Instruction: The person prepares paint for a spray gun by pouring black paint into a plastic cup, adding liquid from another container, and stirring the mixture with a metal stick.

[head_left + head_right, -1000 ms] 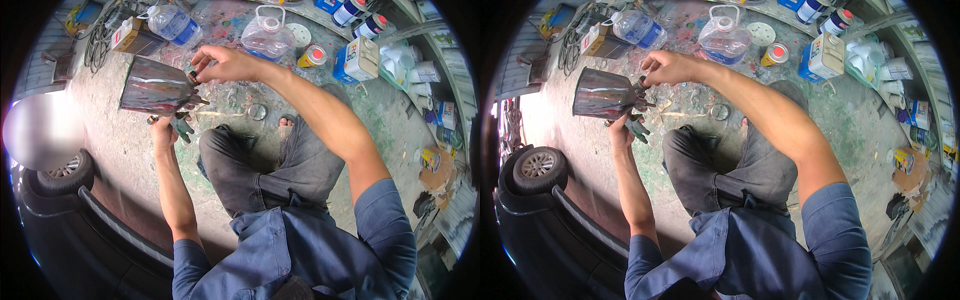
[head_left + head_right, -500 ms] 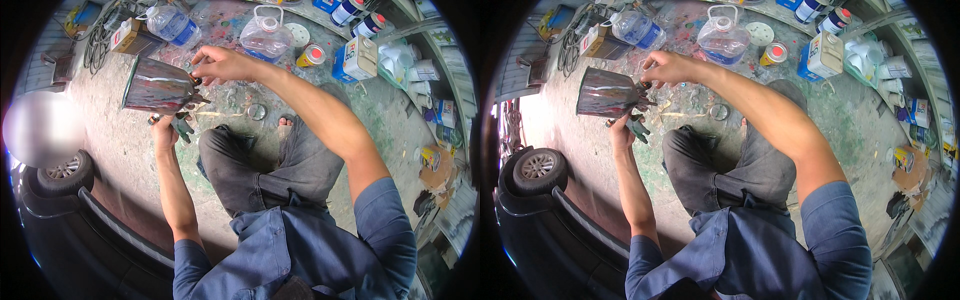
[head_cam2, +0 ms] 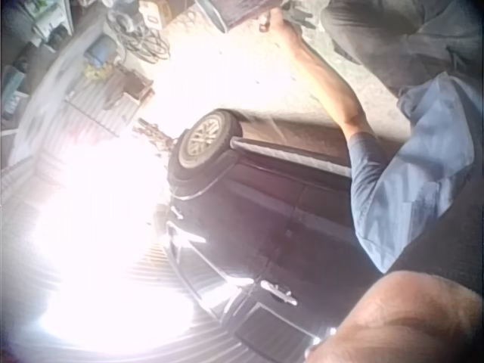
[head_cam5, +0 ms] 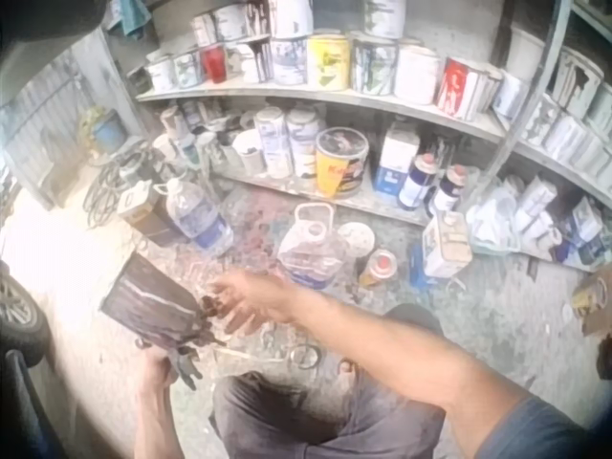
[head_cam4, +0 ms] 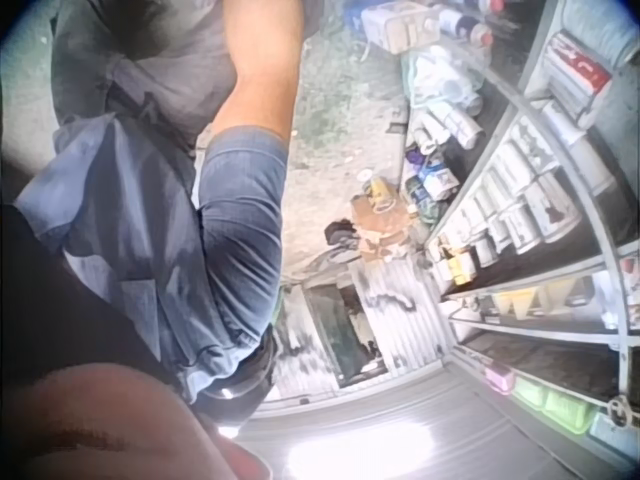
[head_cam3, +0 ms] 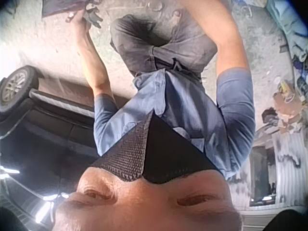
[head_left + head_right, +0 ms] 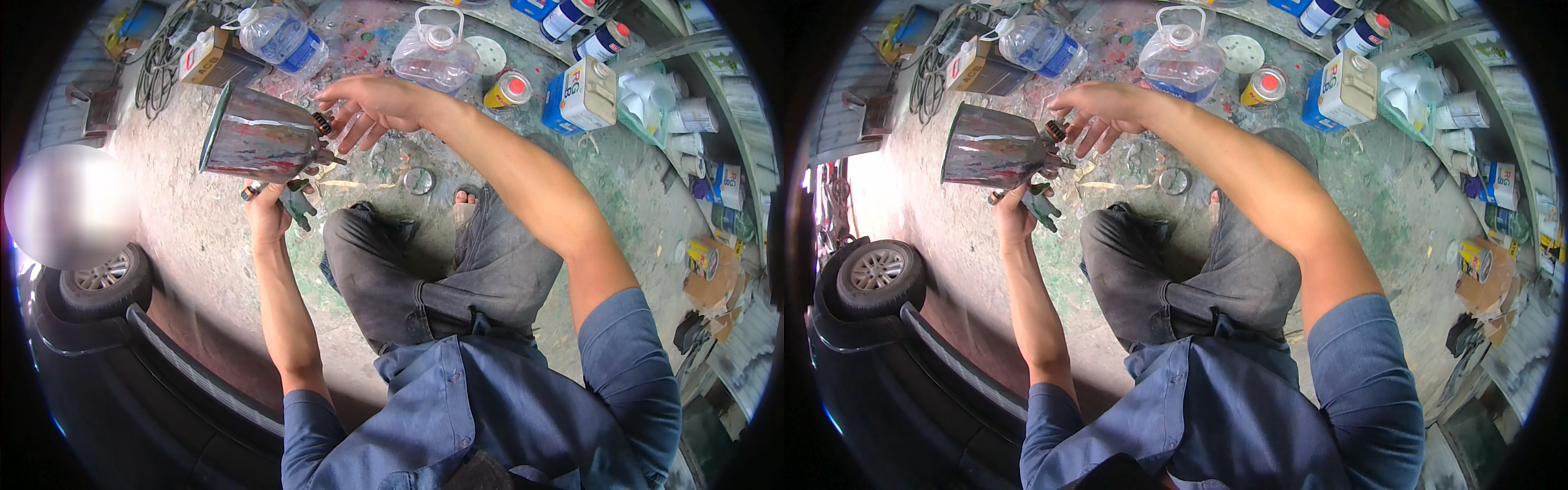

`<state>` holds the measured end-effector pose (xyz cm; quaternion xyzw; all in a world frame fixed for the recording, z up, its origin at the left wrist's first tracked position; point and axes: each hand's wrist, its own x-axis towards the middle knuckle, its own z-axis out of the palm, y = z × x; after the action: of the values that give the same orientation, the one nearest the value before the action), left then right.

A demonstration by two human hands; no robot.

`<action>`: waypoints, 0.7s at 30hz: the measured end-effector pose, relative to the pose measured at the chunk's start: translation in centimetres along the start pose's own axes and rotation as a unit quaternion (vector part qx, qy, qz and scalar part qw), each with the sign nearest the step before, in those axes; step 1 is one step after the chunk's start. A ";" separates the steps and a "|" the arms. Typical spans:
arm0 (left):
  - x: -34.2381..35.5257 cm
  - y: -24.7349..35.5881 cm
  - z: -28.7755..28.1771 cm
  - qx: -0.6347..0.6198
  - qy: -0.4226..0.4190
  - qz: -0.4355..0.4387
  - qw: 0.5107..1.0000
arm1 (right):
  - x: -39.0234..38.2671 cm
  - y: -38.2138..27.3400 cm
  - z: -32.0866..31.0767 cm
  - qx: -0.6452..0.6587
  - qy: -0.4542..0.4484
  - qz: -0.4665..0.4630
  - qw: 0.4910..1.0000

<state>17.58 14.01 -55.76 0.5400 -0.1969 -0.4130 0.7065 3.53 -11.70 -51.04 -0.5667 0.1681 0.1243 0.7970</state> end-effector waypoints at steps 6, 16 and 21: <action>-0.1 0.3 0.3 -0.017 -0.012 0.013 1.000 | -0.1 -0.4 -1.4 0.145 -0.090 0.032 0.985; -0.3 1.3 1.7 -0.053 -0.019 0.035 0.998 | -0.1 -0.6 -1.1 0.191 -0.104 0.022 0.976; -0.3 1.2 2.5 -0.042 -0.028 0.023 0.998 | 0.4 1.0 0.3 0.043 -0.009 -0.080 0.996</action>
<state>16.06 12.82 -53.72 0.4937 -0.2110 -0.4195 0.7320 3.55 -11.06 -52.01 -0.5420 0.1200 0.0580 0.8297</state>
